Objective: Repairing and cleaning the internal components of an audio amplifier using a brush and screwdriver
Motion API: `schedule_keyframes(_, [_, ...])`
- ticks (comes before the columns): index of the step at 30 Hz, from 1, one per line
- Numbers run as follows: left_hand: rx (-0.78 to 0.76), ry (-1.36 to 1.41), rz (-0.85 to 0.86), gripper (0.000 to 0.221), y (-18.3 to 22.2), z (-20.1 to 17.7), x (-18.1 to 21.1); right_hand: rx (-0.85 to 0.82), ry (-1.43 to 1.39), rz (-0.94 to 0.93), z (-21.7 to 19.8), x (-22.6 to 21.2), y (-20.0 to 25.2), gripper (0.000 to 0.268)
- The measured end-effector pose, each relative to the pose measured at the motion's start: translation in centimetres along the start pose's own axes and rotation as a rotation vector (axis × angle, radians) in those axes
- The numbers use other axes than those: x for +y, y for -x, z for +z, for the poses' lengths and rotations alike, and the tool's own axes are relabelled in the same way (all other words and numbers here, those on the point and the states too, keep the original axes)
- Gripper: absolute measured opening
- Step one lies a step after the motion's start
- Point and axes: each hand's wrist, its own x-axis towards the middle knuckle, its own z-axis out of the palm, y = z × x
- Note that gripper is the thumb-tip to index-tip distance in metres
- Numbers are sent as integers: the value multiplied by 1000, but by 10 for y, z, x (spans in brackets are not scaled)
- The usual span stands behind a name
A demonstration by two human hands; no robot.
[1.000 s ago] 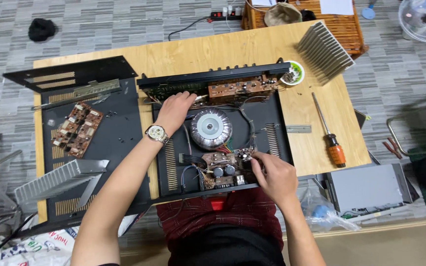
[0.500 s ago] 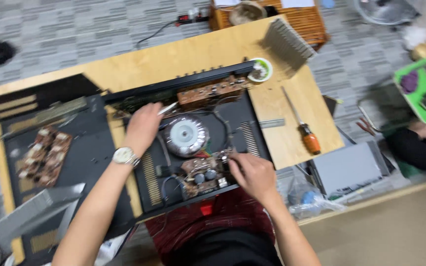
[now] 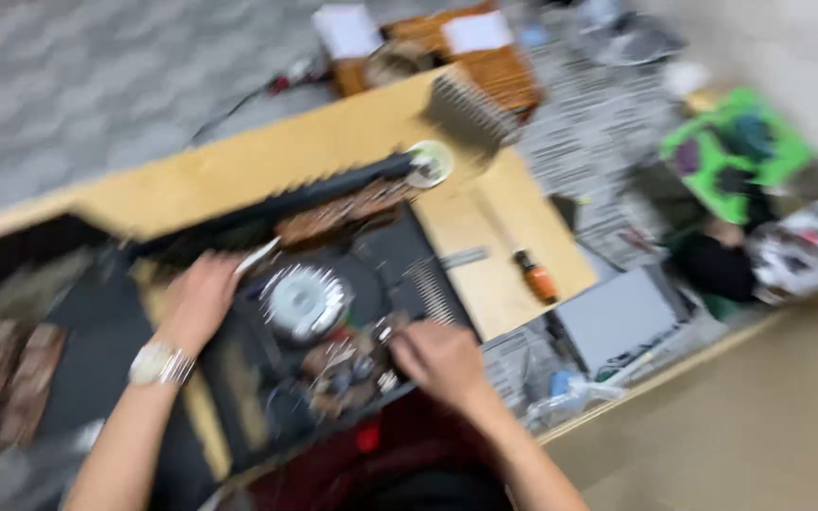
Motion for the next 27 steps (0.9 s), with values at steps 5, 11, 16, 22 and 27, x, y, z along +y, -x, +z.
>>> schedule_keyframes(5, [163, -149, 5, 14, -1, 10, 6, -19, -28, 8, -7, -14, -11, 9])
schedule_keyframes(11, [267, -333, 189, 12, -25, 45, 9, 8, 77, 92, 2, -8, -3, 9])
schedule_keyframes(16, [273, -530, 264, 16, -32, 42, 12, 31, 63, 78, 0, -11, -7, 11])
schedule_keyframes(22, [358, -559, 344, 12, -42, 68, 2, 32, 43, 81, -2, -13, -10, 11])
schedule_keyframes(27, [468, -598, 331, 11, -53, 81, 6, 40, 45, 51, -5, -13, -11, 8])
